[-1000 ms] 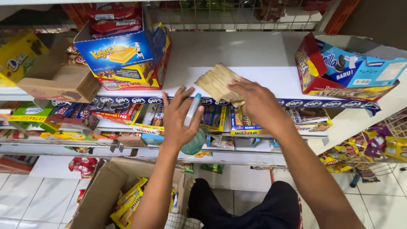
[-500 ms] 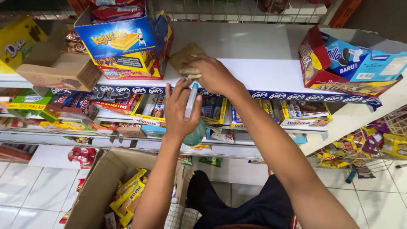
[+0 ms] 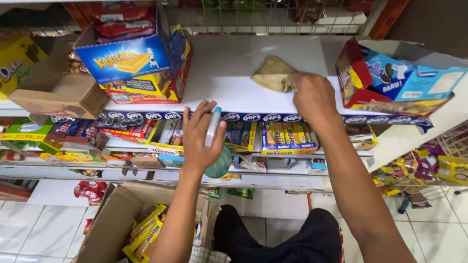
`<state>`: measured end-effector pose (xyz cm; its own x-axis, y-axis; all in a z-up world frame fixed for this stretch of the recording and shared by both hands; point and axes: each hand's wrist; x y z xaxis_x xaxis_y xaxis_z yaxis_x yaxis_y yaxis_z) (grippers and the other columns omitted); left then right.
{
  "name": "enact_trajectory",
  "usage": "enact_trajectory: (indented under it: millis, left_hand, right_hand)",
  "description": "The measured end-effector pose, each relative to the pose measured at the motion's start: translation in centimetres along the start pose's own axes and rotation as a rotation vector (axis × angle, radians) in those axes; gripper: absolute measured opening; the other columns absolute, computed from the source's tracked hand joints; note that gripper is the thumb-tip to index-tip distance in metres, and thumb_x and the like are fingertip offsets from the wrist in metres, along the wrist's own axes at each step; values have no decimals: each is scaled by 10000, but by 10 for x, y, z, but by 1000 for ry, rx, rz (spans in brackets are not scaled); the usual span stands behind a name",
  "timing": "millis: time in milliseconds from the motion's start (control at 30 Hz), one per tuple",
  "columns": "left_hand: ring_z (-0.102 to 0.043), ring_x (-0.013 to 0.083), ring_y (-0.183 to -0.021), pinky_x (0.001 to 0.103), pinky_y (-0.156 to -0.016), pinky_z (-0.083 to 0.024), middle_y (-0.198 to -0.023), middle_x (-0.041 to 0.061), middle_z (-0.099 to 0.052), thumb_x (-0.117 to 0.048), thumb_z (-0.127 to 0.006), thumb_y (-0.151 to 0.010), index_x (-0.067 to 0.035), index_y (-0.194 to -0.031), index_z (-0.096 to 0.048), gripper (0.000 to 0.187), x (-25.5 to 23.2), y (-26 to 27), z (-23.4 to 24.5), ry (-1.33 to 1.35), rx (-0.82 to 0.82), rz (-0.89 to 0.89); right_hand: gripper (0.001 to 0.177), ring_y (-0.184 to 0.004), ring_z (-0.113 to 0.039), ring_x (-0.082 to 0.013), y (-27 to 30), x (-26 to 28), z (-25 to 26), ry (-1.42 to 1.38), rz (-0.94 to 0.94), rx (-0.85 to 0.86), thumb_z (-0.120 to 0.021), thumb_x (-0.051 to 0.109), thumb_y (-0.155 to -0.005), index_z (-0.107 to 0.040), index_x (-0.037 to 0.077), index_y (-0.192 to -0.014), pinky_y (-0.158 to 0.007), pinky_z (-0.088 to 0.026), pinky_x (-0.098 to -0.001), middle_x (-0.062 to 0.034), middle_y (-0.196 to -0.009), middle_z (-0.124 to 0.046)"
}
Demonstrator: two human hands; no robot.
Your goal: The person cleans a white shelf in a store aisle using a spray bottle and a cloth. They spray the surface and wipe it down, then pick up snack packages from a cardboard box on the floor and place them onto the shelf.
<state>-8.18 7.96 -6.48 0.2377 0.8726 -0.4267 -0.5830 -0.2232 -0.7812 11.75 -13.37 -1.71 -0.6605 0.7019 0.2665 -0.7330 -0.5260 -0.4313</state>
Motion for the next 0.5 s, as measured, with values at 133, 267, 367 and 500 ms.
enact_trajectory:
  millis: [133, 267, 367, 500]
  left_hand:
    - [-579, 367, -1355, 618, -1217, -249, -1321, 156, -659, -137, -685, -940, -9, -1050, -664, 171, 5, -1, 1, 12, 6, -9]
    - [-581, 371, -1354, 624, -1230, -233, -1311, 162, -664, -128, -681, -938, -4, -1067, -666, 179, 9, 2, -2, 13, 22, -5]
    - [-576, 374, -1322, 591, -1242, -274, -1306, 183, -635, -147, -674, -966, 28, -1171, -652, 271, 11, 3, -2, 31, -2, 35]
    - [-585, 363, -1357, 578, -1252, -275, -1325, 158, -659, -141, -665, -980, 25, -1191, -665, 268, 10, 4, 3, 89, 27, 56]
  right_hand:
    - [431, -905, -710, -414, -11, 22, -12, -177, 187, -107, -589, -46, -741, -768, 60, -1118, -858, -559, -480, -243, -1034, -735]
    - [390, -929, -732, -376, -31, 80, -48, -406, 297, 3, -549, -71, -830, -759, 74, -1125, -845, -578, -455, -222, -1030, -740]
    - [293, -940, -726, -384, -41, 130, -65, -471, 513, 92, -591, -6, -831, -752, 54, -1069, -848, -580, -453, -210, -994, -743]
    - [177, -892, -714, -414, -51, 122, -68, -323, 497, 139, -608, 51, -869, -754, 31, -966, -791, -569, -487, -236, -949, -728]
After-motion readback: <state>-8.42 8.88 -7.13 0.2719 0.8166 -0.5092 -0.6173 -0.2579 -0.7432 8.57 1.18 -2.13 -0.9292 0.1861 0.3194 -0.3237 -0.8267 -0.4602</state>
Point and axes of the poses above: each hand's wrist, its own y-axis away from the middle knuckle, its own z-axis out of the back of the hand, x = y × z
